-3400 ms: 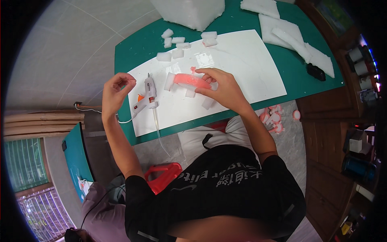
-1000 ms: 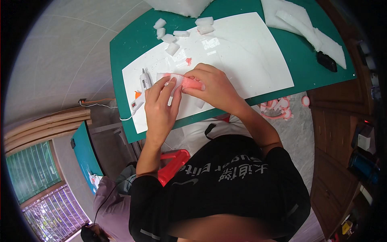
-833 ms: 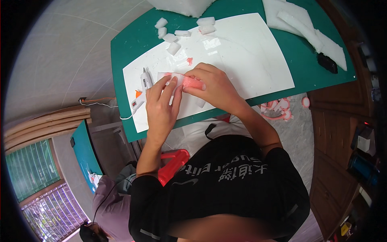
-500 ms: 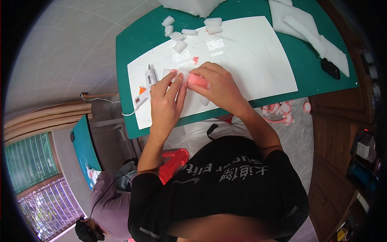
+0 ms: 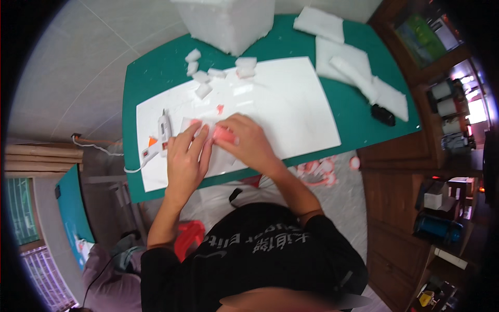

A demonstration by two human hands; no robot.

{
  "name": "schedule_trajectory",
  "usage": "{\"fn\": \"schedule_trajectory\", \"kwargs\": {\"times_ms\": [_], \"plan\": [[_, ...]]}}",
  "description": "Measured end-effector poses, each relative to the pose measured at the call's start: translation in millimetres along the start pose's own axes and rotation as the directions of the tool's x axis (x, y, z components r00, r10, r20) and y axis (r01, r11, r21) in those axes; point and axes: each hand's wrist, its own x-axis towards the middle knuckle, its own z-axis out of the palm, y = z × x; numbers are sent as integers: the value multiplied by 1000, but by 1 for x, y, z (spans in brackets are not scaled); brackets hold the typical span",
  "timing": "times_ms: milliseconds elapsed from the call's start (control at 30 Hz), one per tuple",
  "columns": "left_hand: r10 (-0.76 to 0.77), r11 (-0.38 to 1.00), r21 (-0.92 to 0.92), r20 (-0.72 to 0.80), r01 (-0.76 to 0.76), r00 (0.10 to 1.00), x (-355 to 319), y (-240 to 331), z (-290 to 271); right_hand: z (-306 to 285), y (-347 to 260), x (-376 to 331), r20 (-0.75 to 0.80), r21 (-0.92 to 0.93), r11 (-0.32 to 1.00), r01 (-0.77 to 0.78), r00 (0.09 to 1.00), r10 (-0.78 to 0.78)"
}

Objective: Using a hot glue gun to attach small white foam blocks onto a pink foam ring to create a structured object.

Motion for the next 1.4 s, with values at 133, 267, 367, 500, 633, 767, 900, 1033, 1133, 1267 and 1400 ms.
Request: {"fn": "schedule_trajectory", "kwargs": {"times_ms": [133,267,367,500,633,767,900,1033,1133,1267,1400], "plan": [[65,998,-2,-84,-66,994,2,1,2,-3,0,2,27,-40,999,5,1000,-4],[39,999,0,-71,-39,997,-1,3,1,-6,1,2,71,-29,1000,11,997,-9],[45,999,-10,-76,-46,996,0,4,-1,-5,-1,2,59,-4,1000,-1,998,2],[49,998,-21,-102,-52,994,-1,3,0,-4,-2,1,63,10,1000,-16,998,15],[5,999,-43,-71,-8,997,-7,0,1,-2,1,0,91,-20,1000,-14,996,16],[51,998,-18,-120,-53,991,-8,-2,3,-2,1,-4,54,-35,999,1,999,0],[69,997,-15,-172,-73,983,-11,-5,7,1,4,-3,59,16,997,82,995,-83],[83,996,-4,-188,-86,979,-15,-13,13,7,4,1,76,-67,997,32,997,-27],[88,996,6,-151,-88,985,-16,-16,11,7,-3,-1,99,13,1000,18,995,-19],[67,998,20,-148,-65,987,-16,-12,7,8,-9,0,78,-44,999,-2,997,6],[99,995,37,-154,-94,983,-12,-13,5,6,-9,1,77,-63,997,-47,996,52]]}}
